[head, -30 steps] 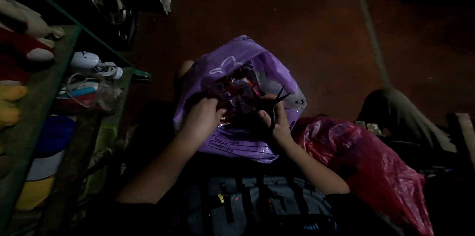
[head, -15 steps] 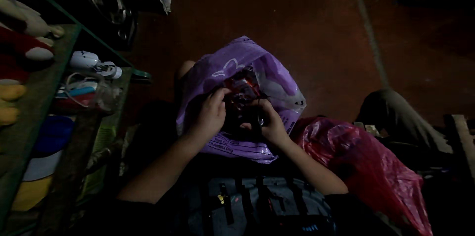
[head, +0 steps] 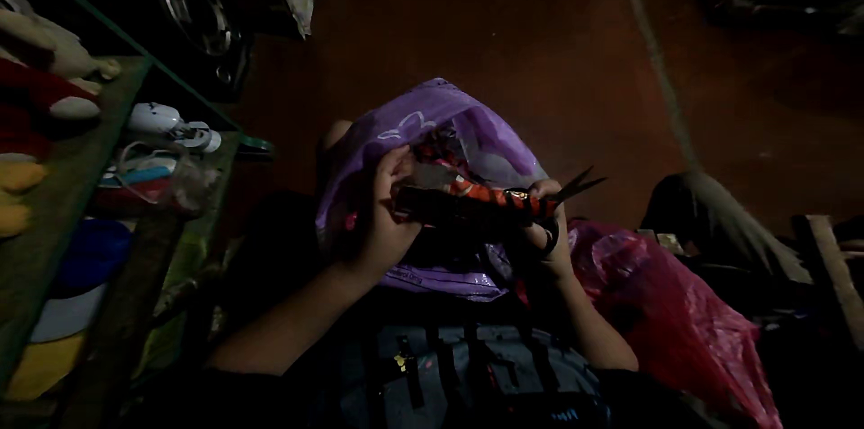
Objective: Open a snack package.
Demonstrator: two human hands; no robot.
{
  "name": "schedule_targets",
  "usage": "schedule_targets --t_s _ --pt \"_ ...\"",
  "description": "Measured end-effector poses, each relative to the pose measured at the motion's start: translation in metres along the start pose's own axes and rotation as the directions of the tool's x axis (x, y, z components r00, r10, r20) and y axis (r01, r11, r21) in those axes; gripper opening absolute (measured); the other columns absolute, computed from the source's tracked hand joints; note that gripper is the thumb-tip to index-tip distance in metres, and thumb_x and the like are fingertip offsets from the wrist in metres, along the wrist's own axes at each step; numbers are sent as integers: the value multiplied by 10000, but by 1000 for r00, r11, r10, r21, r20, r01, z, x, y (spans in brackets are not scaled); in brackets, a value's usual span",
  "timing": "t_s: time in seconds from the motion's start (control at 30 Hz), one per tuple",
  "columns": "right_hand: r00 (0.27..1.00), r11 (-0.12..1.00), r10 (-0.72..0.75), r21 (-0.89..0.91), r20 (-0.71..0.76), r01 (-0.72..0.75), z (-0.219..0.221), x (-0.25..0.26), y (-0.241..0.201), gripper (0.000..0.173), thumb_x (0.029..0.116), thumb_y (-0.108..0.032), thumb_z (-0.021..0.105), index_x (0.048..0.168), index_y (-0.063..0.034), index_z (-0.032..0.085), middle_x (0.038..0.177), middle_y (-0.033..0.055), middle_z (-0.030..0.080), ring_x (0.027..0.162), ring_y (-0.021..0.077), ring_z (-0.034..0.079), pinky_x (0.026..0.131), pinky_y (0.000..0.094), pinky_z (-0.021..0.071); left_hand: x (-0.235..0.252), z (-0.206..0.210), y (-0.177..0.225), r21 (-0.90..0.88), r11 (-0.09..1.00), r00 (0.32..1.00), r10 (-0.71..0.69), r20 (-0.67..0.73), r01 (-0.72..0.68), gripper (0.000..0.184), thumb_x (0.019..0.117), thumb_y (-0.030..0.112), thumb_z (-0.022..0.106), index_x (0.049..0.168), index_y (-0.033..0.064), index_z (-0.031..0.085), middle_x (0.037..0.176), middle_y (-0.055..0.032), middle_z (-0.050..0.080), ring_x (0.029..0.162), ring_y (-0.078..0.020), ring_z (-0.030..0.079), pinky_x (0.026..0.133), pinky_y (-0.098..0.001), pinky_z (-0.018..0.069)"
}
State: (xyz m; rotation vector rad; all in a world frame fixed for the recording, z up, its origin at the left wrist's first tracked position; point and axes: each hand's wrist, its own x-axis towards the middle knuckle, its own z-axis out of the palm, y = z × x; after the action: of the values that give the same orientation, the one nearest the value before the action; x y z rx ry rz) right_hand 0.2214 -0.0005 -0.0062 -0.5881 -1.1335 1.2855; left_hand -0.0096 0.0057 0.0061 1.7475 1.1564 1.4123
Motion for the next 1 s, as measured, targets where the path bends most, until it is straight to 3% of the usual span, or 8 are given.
schedule_targets --t_s 0.1,0.27,0.37,0.47,0.57,0.67,0.87,1.0 --pt "995 988 90 128 -35 -84 -1 -5 5 335 826 -268 825 1100 -321 639 960 -100 699 850 27 668 759 249 579 -1 0 8 -122 990 997 -69 18 71 535 884 66 744 1353 -22 502 1174 -57 644 1040 -67 647 893 -266 573" --pt "980 981 175 100 -97 -166 3 -2 6 451 823 -176 833 1186 -144 567 1011 18 711 900 138 707 811 356 610 -1 -10 18 47 999 993 -21 -115 26 258 980 225 698 1088 2 625 935 9 668 829 12 648 754 -183 569" --pt "987 987 142 -59 -73 -146 5 -3 9 489 839 -274 826 1230 -175 548 1035 -49 697 923 73 685 835 300 594 6 -21 30 149 988 988 61 -143 -40 241 1004 197 661 1079 -31 637 953 -13 674 864 28 644 791 -160 558" --pt "989 977 118 -186 86 -101 2 -4 11 506 884 -496 740 1277 -253 534 1126 -99 662 1023 45 649 919 284 560 14 -34 34 203 969 971 175 -166 -140 258 1037 186 604 1107 -62 622 1012 -22 684 943 49 634 863 -147 541" --pt "953 937 182 -338 242 -93 2 -4 10 680 871 -653 661 1296 -141 521 1154 -59 656 1081 55 630 954 292 544 25 -48 37 218 955 960 238 -145 -204 322 1061 198 555 1096 -117 611 1031 -39 674 961 91 605 882 -112 509" --pt "889 914 264 -391 373 -107 2 -3 11 815 870 -710 612 1304 -26 523 1152 -18 648 1078 42 620 941 270 545 34 -63 37 212 954 969 234 -84 -212 317 1064 181 545 1133 -118 623 1059 -38 694 982 85 620 894 -121 518" --pt "824 918 260 -393 503 -49 5 -2 2 851 875 -718 593 1289 24 540 1084 -18 655 994 16 624 867 226 550 45 -84 39 280 912 953 294 67 -301 384 1041 253 588 1084 -123 652 1012 -98 710 952 63 638 891 -116 511" --pt "802 921 252 -388 542 -27 7 -2 -1 770 874 -686 630 1220 0 572 1002 -33 643 907 -8 605 786 184 533 47 -82 41 291 919 963 264 48 -266 323 1009 200 629 1101 -107 663 1046 -94 717 980 59 643 914 -113 507"
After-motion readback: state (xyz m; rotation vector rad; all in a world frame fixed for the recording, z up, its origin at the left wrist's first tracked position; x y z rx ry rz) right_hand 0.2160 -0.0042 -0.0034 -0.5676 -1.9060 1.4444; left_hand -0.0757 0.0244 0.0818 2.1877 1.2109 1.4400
